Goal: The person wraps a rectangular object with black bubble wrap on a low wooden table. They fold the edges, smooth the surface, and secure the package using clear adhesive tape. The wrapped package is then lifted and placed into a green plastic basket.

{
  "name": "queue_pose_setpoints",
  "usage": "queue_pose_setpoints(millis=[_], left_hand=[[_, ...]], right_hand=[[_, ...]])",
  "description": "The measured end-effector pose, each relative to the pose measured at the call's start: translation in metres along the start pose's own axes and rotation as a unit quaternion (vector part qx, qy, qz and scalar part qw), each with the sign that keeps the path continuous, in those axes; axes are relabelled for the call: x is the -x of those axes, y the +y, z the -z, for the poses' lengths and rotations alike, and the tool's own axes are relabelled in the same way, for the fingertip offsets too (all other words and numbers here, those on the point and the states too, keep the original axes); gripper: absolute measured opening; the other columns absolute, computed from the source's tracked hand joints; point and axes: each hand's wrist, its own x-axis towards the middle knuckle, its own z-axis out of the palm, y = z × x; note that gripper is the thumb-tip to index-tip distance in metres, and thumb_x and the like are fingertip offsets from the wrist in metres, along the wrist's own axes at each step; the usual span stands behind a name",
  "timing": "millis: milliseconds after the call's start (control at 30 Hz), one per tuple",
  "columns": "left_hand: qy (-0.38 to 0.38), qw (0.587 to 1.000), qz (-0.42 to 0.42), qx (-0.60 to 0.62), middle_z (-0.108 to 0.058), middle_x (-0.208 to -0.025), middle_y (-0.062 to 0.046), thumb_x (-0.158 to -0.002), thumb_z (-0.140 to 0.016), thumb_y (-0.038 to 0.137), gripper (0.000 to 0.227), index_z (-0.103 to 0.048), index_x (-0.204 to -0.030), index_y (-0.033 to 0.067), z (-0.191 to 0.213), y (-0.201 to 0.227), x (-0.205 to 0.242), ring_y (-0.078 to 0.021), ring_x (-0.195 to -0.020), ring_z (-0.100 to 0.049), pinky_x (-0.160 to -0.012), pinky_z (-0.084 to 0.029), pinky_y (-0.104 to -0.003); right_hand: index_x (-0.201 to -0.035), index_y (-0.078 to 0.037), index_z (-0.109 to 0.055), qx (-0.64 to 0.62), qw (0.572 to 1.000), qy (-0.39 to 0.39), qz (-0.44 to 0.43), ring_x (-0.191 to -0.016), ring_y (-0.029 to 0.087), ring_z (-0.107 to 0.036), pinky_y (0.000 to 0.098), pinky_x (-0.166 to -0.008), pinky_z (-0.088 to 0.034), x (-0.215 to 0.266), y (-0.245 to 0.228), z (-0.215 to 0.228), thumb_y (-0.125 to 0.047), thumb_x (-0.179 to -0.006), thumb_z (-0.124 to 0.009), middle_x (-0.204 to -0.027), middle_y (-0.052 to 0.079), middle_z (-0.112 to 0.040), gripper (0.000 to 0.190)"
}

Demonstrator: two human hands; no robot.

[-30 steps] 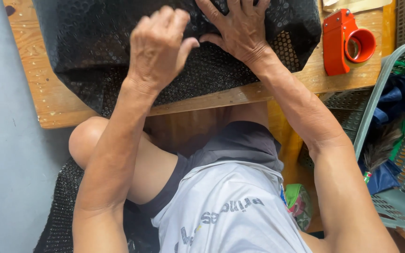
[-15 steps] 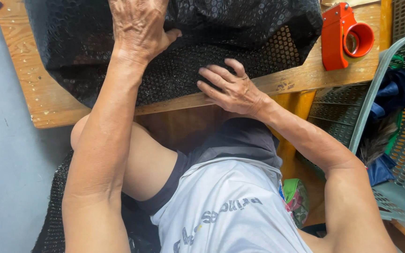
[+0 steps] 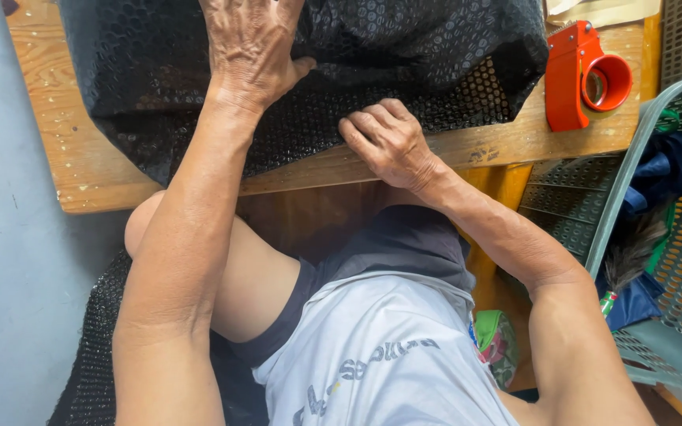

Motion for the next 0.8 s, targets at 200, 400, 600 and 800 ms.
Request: queue_pose_setpoints(millis=[200,400,600,800], left_hand=[[-0.002,1.000,0.004,0.014,-0.027,-0.157,-0.027,-0.075,-0.107,0.044,0.118,-0.031,-0.162,0.0196,0.029,0.008,-0.010,-0.0497,-0.144,-0.024,-0.107,-0.024,-0.080],[-0.078,0.997,0.016,-0.008,-0.002,-0.167,-0.027,-0.091,-0.102,0.053,0.125,-0.009,-0.169,0.0211,0.056,0.016,-0.010,-0.0530,-0.154,-0.004,-0.115,-0.010,-0.087],[-0.016,0.999,0.004,-0.029,-0.007,-0.167,-0.027,-0.076,-0.102,0.056,0.134,-0.011,-0.168,0.0209,0.037,0.014,-0.008,-0.0534,-0.154,-0.009,-0.113,-0.013,-0.086],[-0.028,0.999,-0.008,-0.015,-0.001,-0.166,-0.027,-0.082,-0.098,0.054,0.125,-0.012,-0.170,0.0311,0.037,0.008,-0.006,-0.0547,-0.153,-0.005,-0.113,-0.013,-0.088]], right_hand=[[-0.102,-0.003,-0.065,0.041,0.999,-0.014,0.016,-0.072,0.020,-0.061,0.0333,-0.073,-0.049,-0.051,0.010,0.045,0.005,-0.103,-0.054,-0.088,0.005,-0.064,0.013],[-0.103,-0.003,-0.065,0.041,0.999,-0.002,0.003,-0.070,0.022,-0.056,0.0350,-0.071,-0.045,-0.065,0.018,0.045,0.010,-0.099,-0.055,-0.085,0.005,-0.061,0.017],[-0.096,-0.005,-0.062,0.050,0.999,0.002,-0.004,-0.066,0.021,-0.050,0.0341,-0.070,-0.044,-0.071,0.021,0.043,0.009,-0.100,-0.053,-0.079,0.005,-0.054,0.017],[-0.098,-0.005,-0.062,0.047,0.999,-0.015,-0.005,-0.069,0.022,-0.051,0.0352,-0.071,-0.045,-0.071,0.023,0.043,0.009,-0.099,-0.054,-0.082,0.005,-0.055,0.016]])
